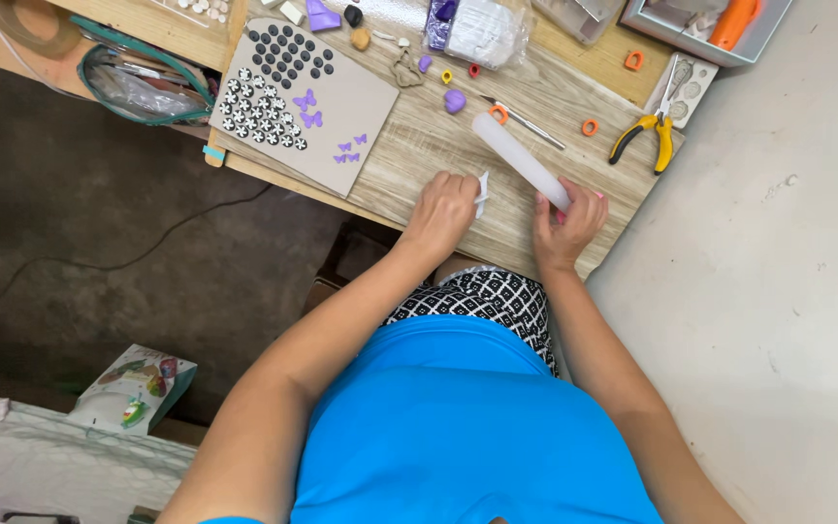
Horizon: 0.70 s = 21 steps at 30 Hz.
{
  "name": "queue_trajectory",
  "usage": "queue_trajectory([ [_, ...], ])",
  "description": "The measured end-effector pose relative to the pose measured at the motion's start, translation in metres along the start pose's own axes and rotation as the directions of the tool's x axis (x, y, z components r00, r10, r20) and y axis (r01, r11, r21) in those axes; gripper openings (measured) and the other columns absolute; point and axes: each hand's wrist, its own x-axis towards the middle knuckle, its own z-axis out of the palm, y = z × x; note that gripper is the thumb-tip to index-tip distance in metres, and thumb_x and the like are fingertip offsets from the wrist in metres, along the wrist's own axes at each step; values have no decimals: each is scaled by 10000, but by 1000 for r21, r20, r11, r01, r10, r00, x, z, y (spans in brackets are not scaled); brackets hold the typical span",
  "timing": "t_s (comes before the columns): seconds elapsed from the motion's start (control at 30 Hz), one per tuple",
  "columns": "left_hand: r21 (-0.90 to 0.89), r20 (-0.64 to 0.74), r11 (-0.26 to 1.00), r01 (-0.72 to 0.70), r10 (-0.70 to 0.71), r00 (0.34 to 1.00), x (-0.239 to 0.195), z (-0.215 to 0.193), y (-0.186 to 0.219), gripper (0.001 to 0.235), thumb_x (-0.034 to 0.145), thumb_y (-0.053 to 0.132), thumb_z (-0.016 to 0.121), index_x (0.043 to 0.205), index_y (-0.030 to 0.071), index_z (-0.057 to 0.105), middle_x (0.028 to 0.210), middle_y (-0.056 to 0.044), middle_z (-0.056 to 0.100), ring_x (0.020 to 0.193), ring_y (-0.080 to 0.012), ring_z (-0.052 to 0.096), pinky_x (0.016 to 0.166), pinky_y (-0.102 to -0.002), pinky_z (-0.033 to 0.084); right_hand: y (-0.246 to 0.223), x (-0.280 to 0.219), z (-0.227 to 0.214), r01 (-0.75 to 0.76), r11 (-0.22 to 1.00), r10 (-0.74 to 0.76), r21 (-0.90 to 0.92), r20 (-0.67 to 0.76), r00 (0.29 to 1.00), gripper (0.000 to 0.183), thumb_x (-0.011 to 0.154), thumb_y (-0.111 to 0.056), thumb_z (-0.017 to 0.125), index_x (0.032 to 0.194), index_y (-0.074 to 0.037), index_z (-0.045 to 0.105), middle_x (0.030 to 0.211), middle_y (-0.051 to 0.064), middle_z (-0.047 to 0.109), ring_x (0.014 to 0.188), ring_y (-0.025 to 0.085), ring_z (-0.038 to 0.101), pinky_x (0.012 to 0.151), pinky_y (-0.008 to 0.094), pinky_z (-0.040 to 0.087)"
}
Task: The person rolls a small piece of white clay on a wooden table using a white rolling pin. They repeatedly flatten and adjust the clay, occasionally lifting it to check its shape. The workspace contains various craft supplies, including colored clay pieces and tools.
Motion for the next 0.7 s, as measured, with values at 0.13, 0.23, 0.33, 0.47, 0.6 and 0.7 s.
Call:
queue_trajectory([
  [0.13,-21,-10,998,-62,62,998,-9,-20,1,303,783,153,778,1014,94,590,805,-80,581,835,-291,620,714,-407,552,4,-2,3,-7,1000,7,-3,5,1000,399,973,-391,775,1168,-61,667,1054,86,636,989,328,626,1061,546,313],
  [0.23,-20,-71,990,-143,141,987,-17,-22,-1,197,826,116,729,982,78,615,780,-85,555,822,-289,608,700,-385,541,8,-5,5,-9,1000,9,-11,5,1000,394,980,-395,765,1171,-65,666,1055,82,634,993,321,628,1066,543,311],
  [0.33,-87,-69,970,-226,221,973,-25,-21,-4,222,785,144,765,933,79,612,783,-80,547,825,-293,605,704,-397,545,9,-7,7,-14,1000,14,-13,-2,1000,392,977,-395,774,1160,-64,670,1051,82,639,989,320,630,1067,546,307],
  [0.47,-294,-120,944,-148,117,986,-35,-22,-5,140,851,133,730,963,102,652,795,-59,560,799,-274,623,729,-383,553,7,-4,3,-5,1000,5,-9,-4,1000,390,976,-388,771,1171,-65,671,1048,87,626,982,325,624,1066,538,303],
  [0.6,-529,-118,845,75,-160,980,-32,-40,-9,150,852,168,747,978,136,672,816,-43,580,813,-279,642,734,-396,553,2,0,1,-2,1000,2,0,-24,1000,399,981,-407,766,1170,-71,666,1055,87,628,979,325,627,1066,538,299],
  [0.7,-637,-118,751,174,-318,941,-22,-49,-12,149,853,148,755,952,80,666,817,-103,591,801,-328,642,729,-426,537,3,1,0,9,1000,-9,-2,-21,1000,391,979,-389,773,1168,-65,662,1050,94,626,973,330,628,1056,538,309],
])
